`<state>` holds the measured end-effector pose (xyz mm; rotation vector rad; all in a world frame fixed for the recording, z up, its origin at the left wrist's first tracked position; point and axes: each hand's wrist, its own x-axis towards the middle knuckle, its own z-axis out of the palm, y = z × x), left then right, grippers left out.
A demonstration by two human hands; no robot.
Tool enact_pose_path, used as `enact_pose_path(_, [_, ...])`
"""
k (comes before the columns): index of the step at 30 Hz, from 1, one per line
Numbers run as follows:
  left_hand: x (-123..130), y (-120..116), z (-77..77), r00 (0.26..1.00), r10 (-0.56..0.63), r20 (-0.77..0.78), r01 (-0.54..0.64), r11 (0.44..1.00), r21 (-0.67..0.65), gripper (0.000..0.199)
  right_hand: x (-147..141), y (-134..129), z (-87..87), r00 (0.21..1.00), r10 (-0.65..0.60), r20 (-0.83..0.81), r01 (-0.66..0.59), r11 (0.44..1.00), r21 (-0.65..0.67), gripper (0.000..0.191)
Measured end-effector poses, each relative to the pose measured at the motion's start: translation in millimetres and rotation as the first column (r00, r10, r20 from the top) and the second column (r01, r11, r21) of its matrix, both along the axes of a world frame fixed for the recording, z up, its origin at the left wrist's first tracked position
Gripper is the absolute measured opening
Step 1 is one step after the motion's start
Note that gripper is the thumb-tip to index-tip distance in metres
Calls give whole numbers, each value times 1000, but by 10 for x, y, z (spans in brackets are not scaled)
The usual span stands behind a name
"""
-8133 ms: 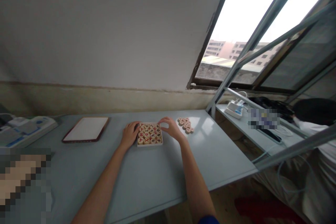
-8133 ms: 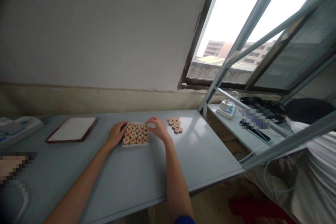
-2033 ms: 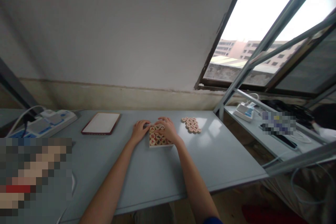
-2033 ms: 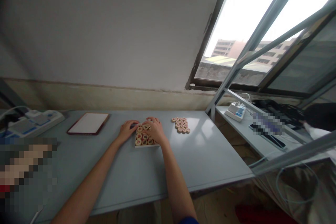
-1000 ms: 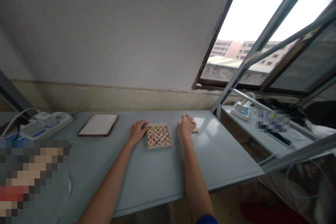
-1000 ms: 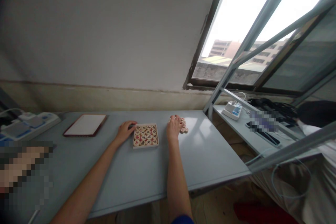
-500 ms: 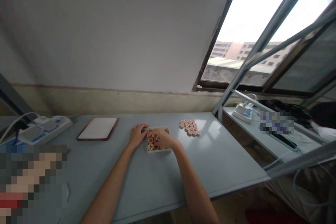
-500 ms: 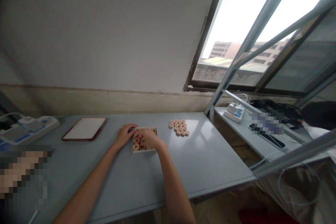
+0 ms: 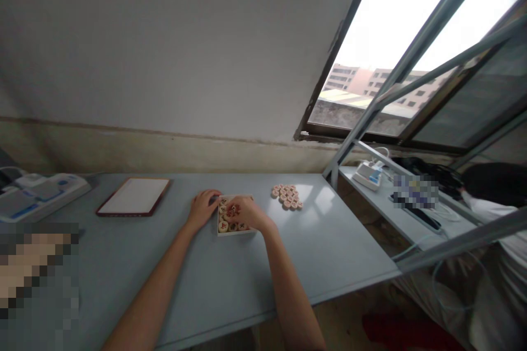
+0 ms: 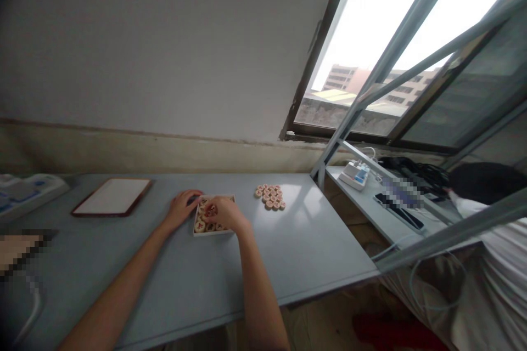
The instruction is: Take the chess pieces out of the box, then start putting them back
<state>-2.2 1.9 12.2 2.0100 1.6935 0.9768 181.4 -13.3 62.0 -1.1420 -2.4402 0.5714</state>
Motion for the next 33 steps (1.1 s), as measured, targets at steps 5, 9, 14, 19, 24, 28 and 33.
enact_pose_path(5, [5,-25,31,1000,-15,-6,15,1000,17,25,399,61,144,946,-280,-160,314,914,257,16])
enact_pose_path(9, [13,-35,44,1000,1,-5,-1,1000,8,25,795,91,76,831,-550,-80,547,783,296,9])
enact_pose_path(14, [-1,-3,13,1000,-11,4,11,1000,0,27,1080,143,-129,759,-651,-31,631,723,280,12])
enact_pose_path(19, [-38,66,-101,999,-34,42,34,999,-3,31,862,113,-11,850,-501,-163,524,835,168,43])
enact_pose_path(24, [-47,130,-182,999,-20,47,20,1000,10,30,167,-63,-81,998,8,-57,-2,994,107,43])
enact_pose_path(28, [-60,164,-243,998,-28,56,28,1000,15,29,-146,-153,-231,968,230,104,-240,967,89,31])
enact_pose_path(33, [-80,241,-342,997,-33,69,30,999,42,32,-93,-77,-239,936,304,176,-314,949,31,42])
